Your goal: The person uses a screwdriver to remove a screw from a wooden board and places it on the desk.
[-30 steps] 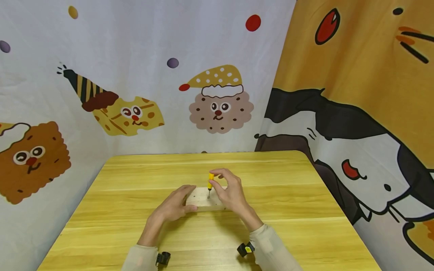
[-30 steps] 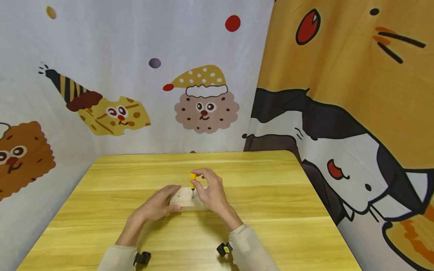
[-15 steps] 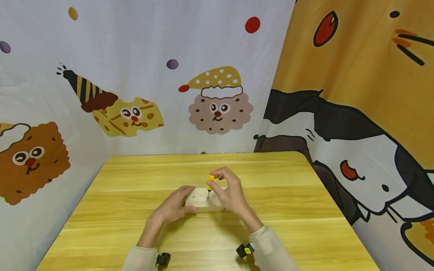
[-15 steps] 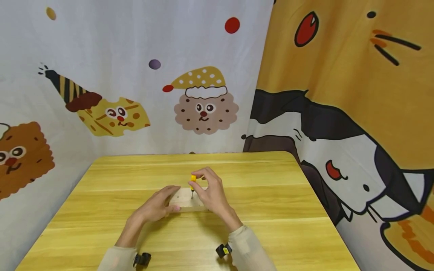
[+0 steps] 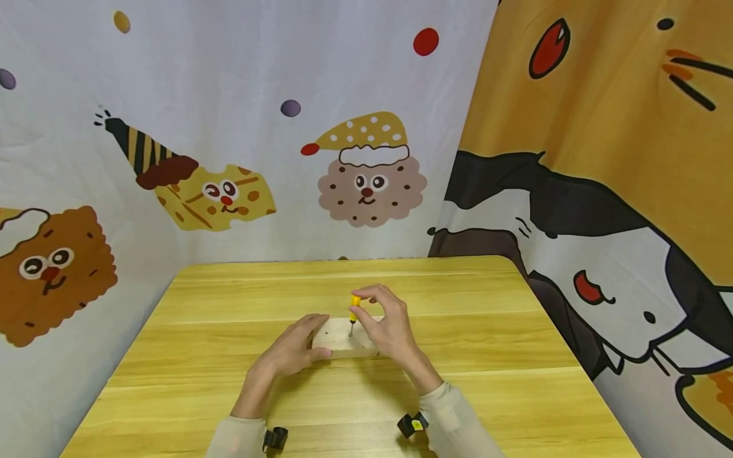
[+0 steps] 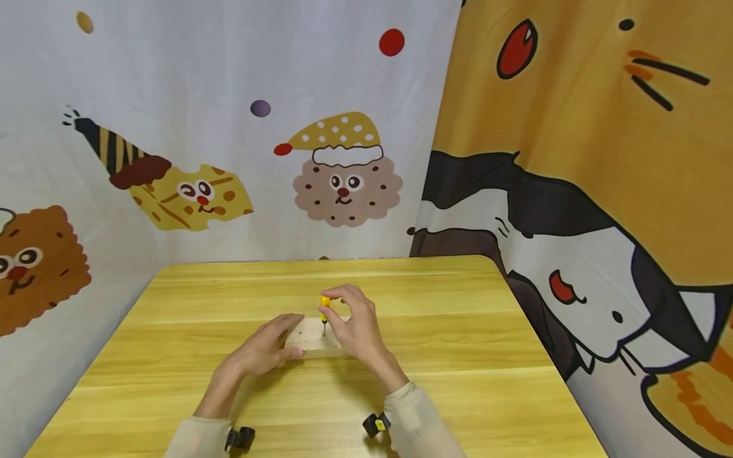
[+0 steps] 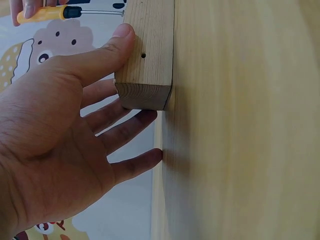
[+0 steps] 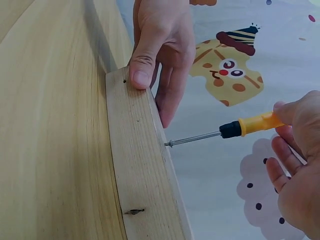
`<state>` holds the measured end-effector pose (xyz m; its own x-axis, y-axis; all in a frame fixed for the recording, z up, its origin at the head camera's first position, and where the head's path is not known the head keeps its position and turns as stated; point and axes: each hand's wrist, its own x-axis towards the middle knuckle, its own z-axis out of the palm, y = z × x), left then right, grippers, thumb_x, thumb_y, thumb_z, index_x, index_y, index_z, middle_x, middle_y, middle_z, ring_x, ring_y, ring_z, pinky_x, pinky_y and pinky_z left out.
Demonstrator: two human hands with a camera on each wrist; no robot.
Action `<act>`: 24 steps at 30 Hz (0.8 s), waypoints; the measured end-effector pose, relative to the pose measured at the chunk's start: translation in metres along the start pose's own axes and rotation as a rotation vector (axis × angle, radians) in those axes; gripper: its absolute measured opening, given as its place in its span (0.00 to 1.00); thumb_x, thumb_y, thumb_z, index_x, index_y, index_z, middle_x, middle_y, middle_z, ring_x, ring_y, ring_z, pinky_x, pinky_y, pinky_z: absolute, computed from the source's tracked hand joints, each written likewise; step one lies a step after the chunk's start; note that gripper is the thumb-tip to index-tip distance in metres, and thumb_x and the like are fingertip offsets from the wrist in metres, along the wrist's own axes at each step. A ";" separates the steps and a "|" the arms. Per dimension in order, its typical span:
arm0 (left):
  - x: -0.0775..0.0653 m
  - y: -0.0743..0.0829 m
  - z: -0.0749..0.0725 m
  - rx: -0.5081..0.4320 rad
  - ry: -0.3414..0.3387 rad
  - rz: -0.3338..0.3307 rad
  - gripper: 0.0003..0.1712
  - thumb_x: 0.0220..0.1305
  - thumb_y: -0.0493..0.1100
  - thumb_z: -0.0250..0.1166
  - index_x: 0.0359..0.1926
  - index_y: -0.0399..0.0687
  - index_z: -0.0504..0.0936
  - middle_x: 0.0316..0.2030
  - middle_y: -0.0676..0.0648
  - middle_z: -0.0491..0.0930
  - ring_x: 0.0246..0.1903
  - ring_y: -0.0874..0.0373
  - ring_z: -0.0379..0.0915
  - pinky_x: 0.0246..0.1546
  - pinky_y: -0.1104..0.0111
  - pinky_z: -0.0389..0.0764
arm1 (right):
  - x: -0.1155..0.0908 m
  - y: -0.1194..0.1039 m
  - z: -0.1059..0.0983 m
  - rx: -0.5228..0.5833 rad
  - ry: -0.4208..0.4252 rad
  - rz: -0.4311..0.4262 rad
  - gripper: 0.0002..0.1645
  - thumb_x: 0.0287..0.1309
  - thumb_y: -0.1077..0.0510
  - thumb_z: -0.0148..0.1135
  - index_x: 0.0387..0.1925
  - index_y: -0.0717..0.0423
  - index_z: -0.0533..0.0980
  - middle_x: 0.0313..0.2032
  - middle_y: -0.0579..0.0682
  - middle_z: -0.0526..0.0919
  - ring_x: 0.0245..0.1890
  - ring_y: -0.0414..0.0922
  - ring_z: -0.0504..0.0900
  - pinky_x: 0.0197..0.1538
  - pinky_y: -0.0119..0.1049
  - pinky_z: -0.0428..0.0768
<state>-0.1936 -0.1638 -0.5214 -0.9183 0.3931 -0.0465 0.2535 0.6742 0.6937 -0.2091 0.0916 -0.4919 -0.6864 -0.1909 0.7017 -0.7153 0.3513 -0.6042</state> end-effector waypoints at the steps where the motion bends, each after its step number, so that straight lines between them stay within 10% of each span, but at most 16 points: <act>1: 0.000 0.000 0.000 0.002 0.001 -0.001 0.47 0.75 0.50 0.77 0.86 0.41 0.68 0.84 0.33 0.68 0.83 0.29 0.66 0.82 0.31 0.70 | 0.000 0.000 0.000 0.002 -0.003 -0.003 0.17 0.68 0.67 0.79 0.55 0.53 0.89 0.51 0.51 0.94 0.50 0.51 0.91 0.54 0.43 0.91; 18: -0.004 0.002 -0.002 -0.020 0.014 0.001 0.47 0.74 0.51 0.78 0.85 0.42 0.70 0.83 0.34 0.70 0.83 0.29 0.66 0.81 0.30 0.70 | -0.001 -0.004 0.002 0.028 -0.027 0.024 0.16 0.69 0.63 0.80 0.56 0.52 0.88 0.49 0.50 0.90 0.51 0.47 0.88 0.58 0.36 0.88; 24: -0.004 0.002 -0.002 -0.024 0.015 -0.006 0.46 0.74 0.51 0.78 0.85 0.44 0.70 0.84 0.34 0.70 0.83 0.29 0.66 0.81 0.30 0.70 | -0.001 -0.004 0.003 0.010 -0.003 0.048 0.15 0.68 0.64 0.81 0.53 0.53 0.88 0.46 0.49 0.90 0.48 0.46 0.88 0.56 0.48 0.90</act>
<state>-0.1902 -0.1647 -0.5188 -0.9244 0.3793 -0.0402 0.2404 0.6613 0.7106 -0.2056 0.0878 -0.4909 -0.7203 -0.1772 0.6706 -0.6829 0.3507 -0.6409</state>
